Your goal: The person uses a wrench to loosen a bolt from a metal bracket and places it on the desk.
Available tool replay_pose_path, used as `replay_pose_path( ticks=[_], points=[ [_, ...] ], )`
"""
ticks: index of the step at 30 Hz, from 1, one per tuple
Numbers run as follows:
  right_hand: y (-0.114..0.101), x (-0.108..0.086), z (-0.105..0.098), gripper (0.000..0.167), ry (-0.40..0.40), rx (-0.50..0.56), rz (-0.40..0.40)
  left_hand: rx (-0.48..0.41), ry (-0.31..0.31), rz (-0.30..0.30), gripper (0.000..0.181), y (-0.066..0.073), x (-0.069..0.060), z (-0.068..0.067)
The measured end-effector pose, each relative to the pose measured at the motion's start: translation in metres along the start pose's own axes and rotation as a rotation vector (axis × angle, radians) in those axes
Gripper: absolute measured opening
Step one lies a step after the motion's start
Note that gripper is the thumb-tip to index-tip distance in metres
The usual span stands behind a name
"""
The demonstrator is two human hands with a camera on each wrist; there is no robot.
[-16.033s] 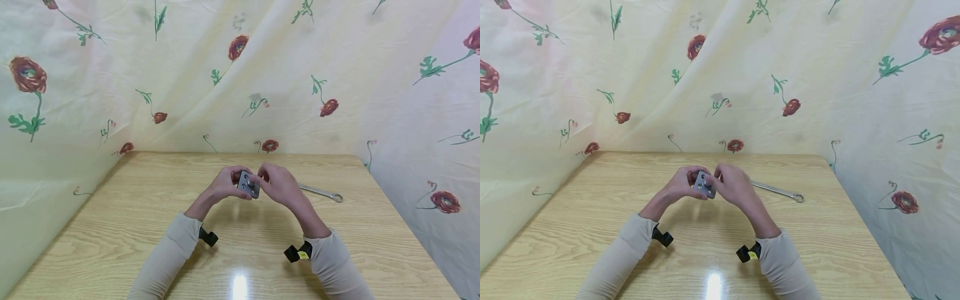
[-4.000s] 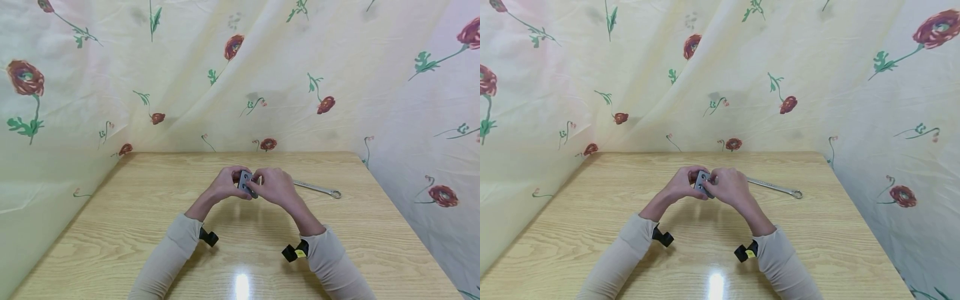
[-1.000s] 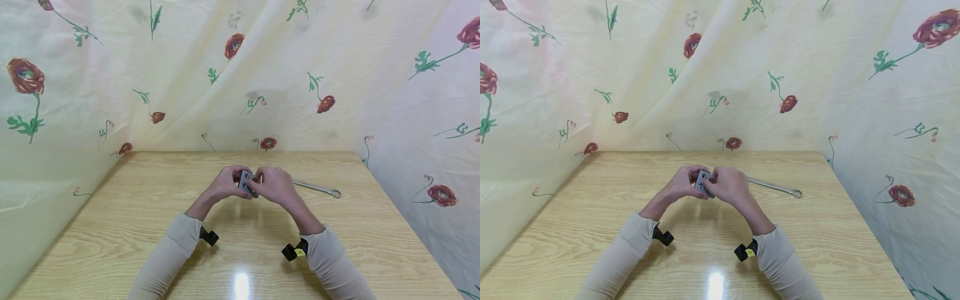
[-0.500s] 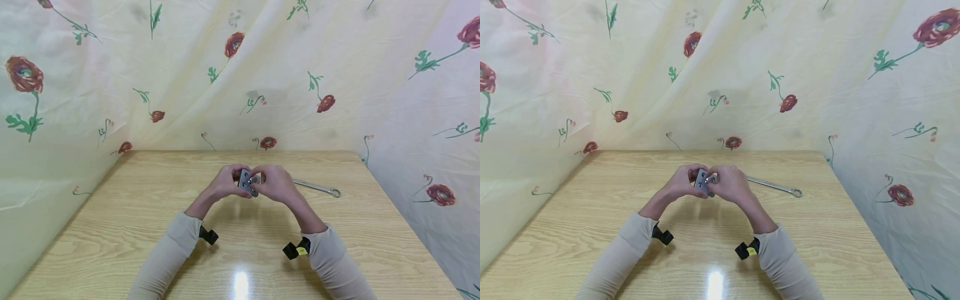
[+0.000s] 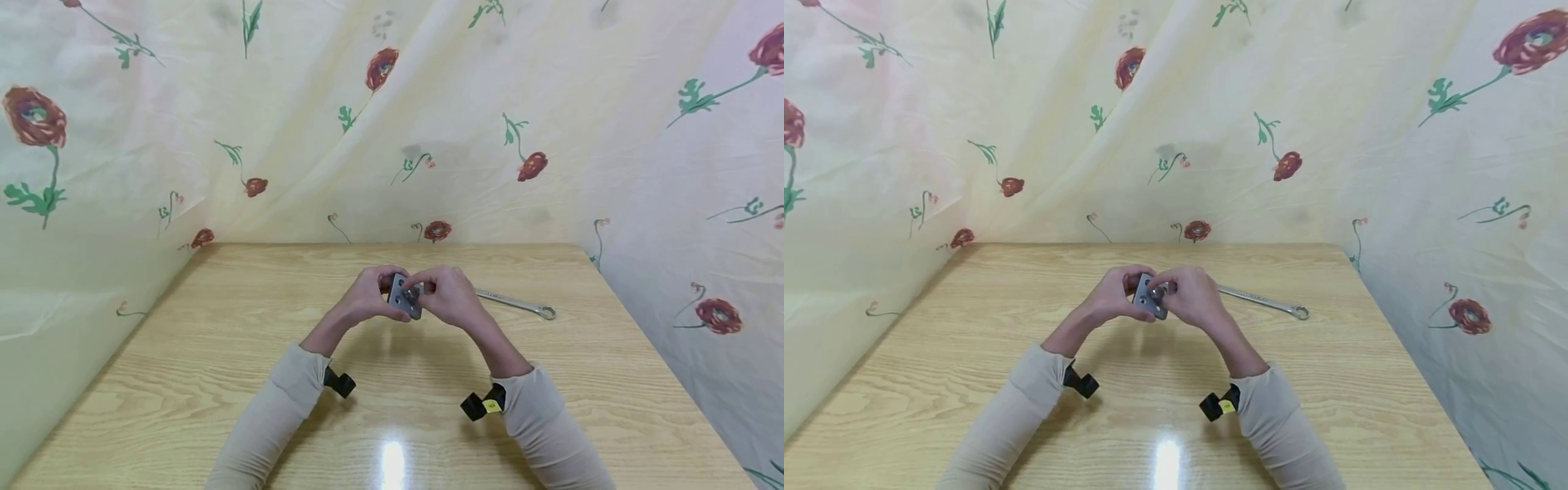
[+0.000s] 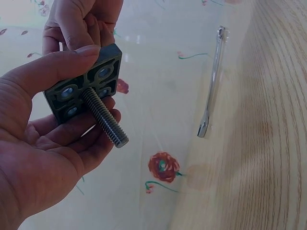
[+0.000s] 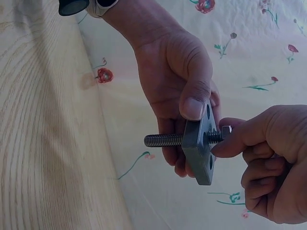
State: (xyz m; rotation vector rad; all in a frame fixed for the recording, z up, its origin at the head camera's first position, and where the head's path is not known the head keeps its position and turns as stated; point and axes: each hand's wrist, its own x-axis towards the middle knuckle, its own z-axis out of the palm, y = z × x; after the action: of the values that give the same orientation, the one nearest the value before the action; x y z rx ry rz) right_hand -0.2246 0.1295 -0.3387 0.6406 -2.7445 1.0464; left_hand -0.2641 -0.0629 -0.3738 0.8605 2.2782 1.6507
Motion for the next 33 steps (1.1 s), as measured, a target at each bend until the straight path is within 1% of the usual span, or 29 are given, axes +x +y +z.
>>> replay_pose_path(
  ticks=[2,6,8,11,14,15,18,20,22,27,33],
  points=[
    [0.000,0.001,-0.001,0.032,-0.013,0.010,0.000,-0.002,0.002,-0.003,0.061,0.001,0.000,-0.001],
    [0.002,0.001,-0.007,0.036,-0.078,0.042,0.003,-0.001,0.003,-0.012,0.065,0.002,0.000,-0.001],
    [0.003,0.001,-0.009,0.039,-0.095,0.059,0.016,0.000,0.005,-0.013,0.068,0.002,0.000,-0.002],
    [0.004,0.001,-0.010,0.038,-0.063,0.046,0.059,0.003,0.006,-0.005,0.066,0.002,0.000,-0.001],
    [0.003,0.001,-0.007,0.035,-0.008,-0.016,0.119,0.014,0.012,0.001,0.064,0.000,-0.001,-0.001],
    [0.002,0.000,-0.005,0.037,0.003,-0.045,0.133,0.015,0.013,-0.001,0.064,-0.001,-0.002,-0.001],
    [0.001,-0.002,0.002,0.050,0.013,-0.112,0.161,0.006,0.010,-0.002,0.066,-0.004,-0.003,0.000],
    [0.000,-0.003,0.006,0.057,0.014,-0.141,0.168,-0.001,0.008,0.005,0.066,-0.005,-0.003,0.001],
    [-0.001,-0.003,0.009,0.058,0.022,-0.168,0.176,-0.004,0.008,0.020,0.064,-0.006,-0.002,0.001],
    [-0.003,-0.001,0.008,0.053,0.051,-0.210,0.158,0.007,0.014,0.044,0.060,-0.003,0.001,0.001],
    [-0.005,0.000,0.007,0.046,0.045,-0.216,0.150,0.013,0.008,0.021,0.061,-0.001,0.001,0.000]
  ],
)
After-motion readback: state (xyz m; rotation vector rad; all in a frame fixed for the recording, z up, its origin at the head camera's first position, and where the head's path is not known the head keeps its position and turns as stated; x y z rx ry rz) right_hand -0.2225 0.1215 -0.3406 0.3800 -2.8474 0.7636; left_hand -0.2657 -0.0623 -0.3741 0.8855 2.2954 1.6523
